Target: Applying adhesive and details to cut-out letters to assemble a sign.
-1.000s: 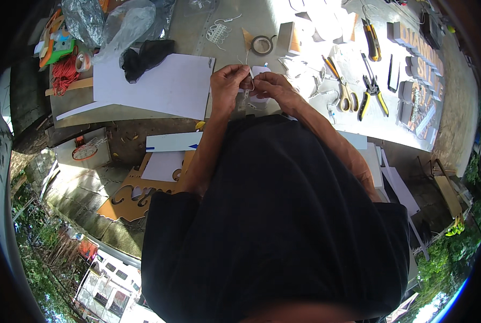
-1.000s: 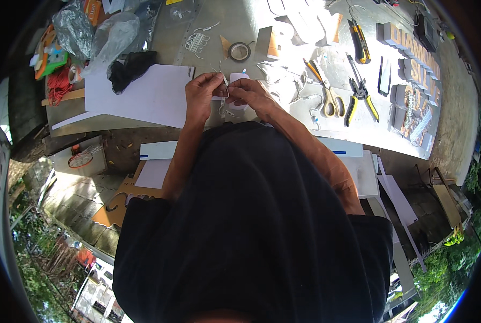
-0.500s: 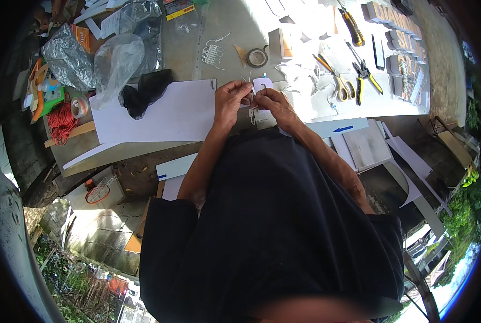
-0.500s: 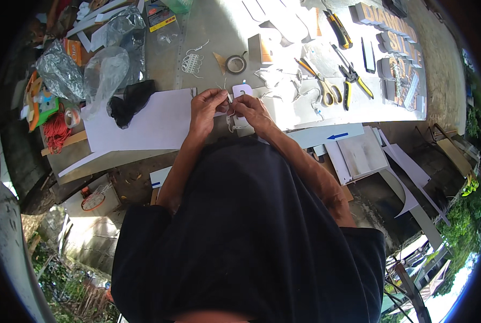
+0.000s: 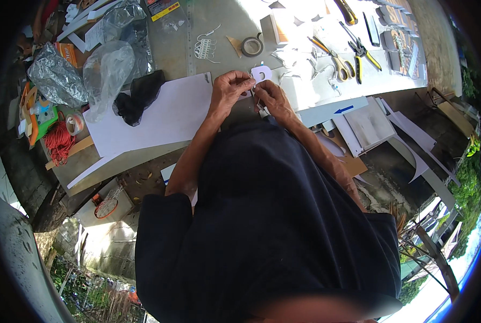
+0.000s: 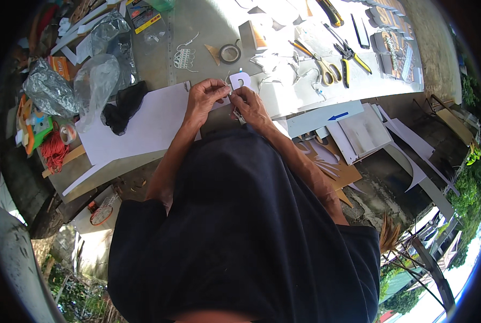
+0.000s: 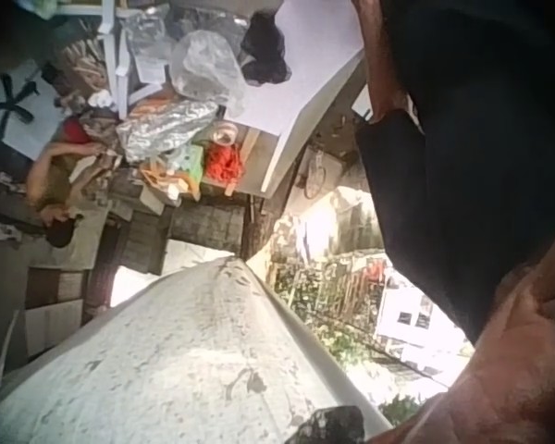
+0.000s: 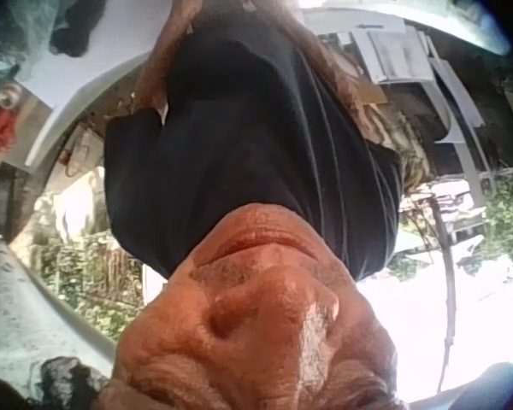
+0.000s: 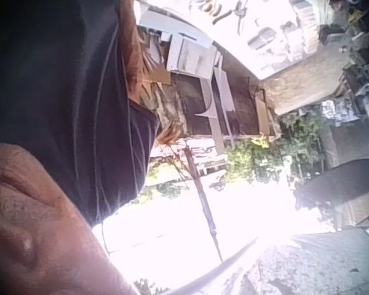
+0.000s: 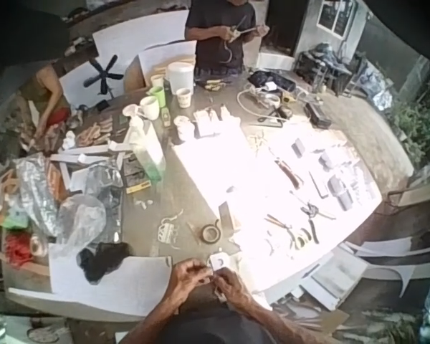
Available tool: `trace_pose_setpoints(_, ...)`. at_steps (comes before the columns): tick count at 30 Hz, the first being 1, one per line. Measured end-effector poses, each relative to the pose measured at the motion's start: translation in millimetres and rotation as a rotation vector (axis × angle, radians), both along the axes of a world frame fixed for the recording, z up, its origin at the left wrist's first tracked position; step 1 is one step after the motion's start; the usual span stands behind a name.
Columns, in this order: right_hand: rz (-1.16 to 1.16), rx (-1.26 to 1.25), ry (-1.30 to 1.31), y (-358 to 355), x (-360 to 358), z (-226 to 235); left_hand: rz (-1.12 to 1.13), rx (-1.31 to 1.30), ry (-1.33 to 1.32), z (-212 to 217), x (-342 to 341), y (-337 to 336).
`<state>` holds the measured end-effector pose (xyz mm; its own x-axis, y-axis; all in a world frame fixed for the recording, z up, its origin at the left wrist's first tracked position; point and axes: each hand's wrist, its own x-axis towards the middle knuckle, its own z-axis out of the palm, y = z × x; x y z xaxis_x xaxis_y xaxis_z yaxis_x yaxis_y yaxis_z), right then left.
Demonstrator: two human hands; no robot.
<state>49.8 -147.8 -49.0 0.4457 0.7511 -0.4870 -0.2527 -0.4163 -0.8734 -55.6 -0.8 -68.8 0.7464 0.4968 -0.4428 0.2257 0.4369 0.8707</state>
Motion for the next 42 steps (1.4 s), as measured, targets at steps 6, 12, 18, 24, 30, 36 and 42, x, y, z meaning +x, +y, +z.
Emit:
trace_pose_setpoints(6,-0.052,0.179,-0.294,4.0,18.9,-5.1,0.052,-0.04,0.017,-0.8,0.3,14.4)
trace_pose_setpoints(12,-0.119,0.098,-0.332,-19.1,61.8,16.9,0.118,-0.058,-0.019,1.3,-4.0,26.9)
trace_pose_setpoints(18,0.174,0.03,-0.099,-9.3,37.2,9.1,0.143,-0.189,-0.014,-3.7,0.0,28.0)
trace_pose_setpoints(24,0.067,0.091,0.221,5.7,12.7,-10.1,0.09,-0.203,-0.01,-4.7,9.5,26.4)
trace_pose_setpoints(30,0.073,-0.057,-0.034,-12.5,19.9,-6.7,-0.019,-0.018,0.089,-12.7,17.1,23.3)
trace_pose_setpoints(36,0.057,-0.149,-0.33,-21.6,8.1,-14.6,-0.032,0.012,0.128,-22.5,30.3,16.7)
trace_pose_setpoints(42,0.23,-0.136,-0.871,-38.8,-2.5,-8.8,0.0,-0.019,0.088,-26.8,35.9,15.4)
